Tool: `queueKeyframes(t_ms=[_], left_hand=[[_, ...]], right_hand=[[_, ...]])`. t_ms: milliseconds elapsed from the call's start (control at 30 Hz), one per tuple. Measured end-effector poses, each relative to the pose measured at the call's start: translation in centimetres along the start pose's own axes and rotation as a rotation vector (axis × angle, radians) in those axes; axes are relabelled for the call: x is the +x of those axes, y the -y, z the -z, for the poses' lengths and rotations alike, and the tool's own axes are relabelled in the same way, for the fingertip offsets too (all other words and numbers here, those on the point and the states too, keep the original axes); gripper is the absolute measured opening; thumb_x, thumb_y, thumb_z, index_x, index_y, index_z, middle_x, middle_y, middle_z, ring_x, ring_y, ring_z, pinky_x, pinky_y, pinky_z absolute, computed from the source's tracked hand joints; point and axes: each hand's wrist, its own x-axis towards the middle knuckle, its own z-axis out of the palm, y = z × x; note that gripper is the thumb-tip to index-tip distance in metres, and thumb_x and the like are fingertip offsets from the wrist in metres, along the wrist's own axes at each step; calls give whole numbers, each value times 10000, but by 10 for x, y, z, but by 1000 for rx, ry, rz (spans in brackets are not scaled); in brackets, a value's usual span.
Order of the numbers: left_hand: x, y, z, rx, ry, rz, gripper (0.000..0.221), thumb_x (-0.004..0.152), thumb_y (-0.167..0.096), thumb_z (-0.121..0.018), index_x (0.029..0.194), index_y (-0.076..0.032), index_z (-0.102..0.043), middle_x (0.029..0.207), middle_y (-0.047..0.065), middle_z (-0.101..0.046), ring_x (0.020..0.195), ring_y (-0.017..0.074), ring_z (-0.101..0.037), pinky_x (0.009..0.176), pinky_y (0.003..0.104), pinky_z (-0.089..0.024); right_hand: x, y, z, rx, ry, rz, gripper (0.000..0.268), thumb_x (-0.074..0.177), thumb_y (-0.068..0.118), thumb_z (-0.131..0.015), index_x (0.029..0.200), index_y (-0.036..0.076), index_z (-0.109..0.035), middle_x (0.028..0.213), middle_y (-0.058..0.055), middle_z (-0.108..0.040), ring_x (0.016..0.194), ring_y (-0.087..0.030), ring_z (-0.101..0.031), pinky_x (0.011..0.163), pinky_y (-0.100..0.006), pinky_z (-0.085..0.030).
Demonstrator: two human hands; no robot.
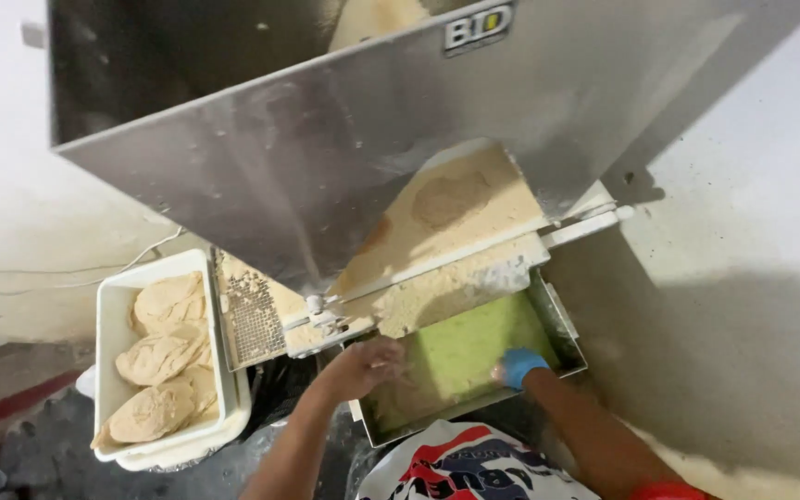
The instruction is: A person is breading chicken fillets by dipping them in a liquid mixture and then feeding them into an industrial breading machine.
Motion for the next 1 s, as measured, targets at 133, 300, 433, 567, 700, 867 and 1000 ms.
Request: queueKeyframes(t_ms=[133, 300, 433, 567, 700, 867, 1000], left_hand=[[-56, 21, 73, -171, -6, 150, 262, 1008, -132, -631, 1217, -13, -733, 1067, 303, -791, 1099, 486, -762, 967, 589, -574], [-43, 120, 134, -92, -530, 457, 287, 1040, -393, -684, 1249, -215, -769, 1112, 55, -807, 1113, 282, -761, 968, 459, -579], [9, 141, 160, -76, -744, 505, 577, 992, -502, -620, 1431, -128, -627, 1425, 80, -698, 1282, 294, -664, 1036, 486, -501], [58, 156, 176, -170, -836, 504, 569, 1037, -421, -623, 1477, -65, -559, 1475, 115, -635, 1318, 314, -617, 1086, 490, -523], [84, 168, 181, -147, -857, 541, 633, 1034, -492, -617, 1495, -63, -555, 1439, 107, -660, 1294, 319, -632, 1065, 507, -524], [88, 161, 181, -194, -858, 522, 516, 1049, -509, -617, 1303, -63, -671, 1152, 93, -766, 993, 265, -733, 819, 427, -627], [96, 169, 183, -268, -849, 609, 644, 1007, -634, -625, 1252, -39, -640, 1081, 113, -759, 939, 279, -737, 768, 435, -629]], right_hand=[[22, 0, -28, 192, -21, -140, 483, 940, 521, -611, 1099, 102, -789, 1119, -155, -807, 1134, -331, -771, 987, -459, -631], [-24, 37, 23, -56, 118, -94, 685, 963, 595, -445, 1198, 58, -798, 1294, -157, -767, 1287, -340, -698, 1145, -464, -547], [1, 45, -2, -58, 257, -132, 1022, 894, 834, -236, 1339, 42, -704, 1416, -227, -664, 1264, -370, -685, 1079, -417, -533], [2, 42, -23, 203, 106, -157, 975, 798, 880, -527, 1418, 131, -594, 1515, -163, -604, 1350, -342, -640, 1121, -436, -493], [-20, 65, -14, 396, -41, -174, 563, 835, 635, -732, 1187, 200, -675, 1254, -115, -757, 1107, -304, -726, 931, -381, -515], [0, 48, -47, 246, -118, -35, 376, 802, 584, -687, 966, 248, -721, 1042, -37, -753, 968, -238, -689, 860, -366, -481], [-29, 77, -27, 300, -99, -188, 356, 841, 512, -609, 970, 218, -764, 1095, -87, -774, 984, -289, -732, 875, -399, -540]])
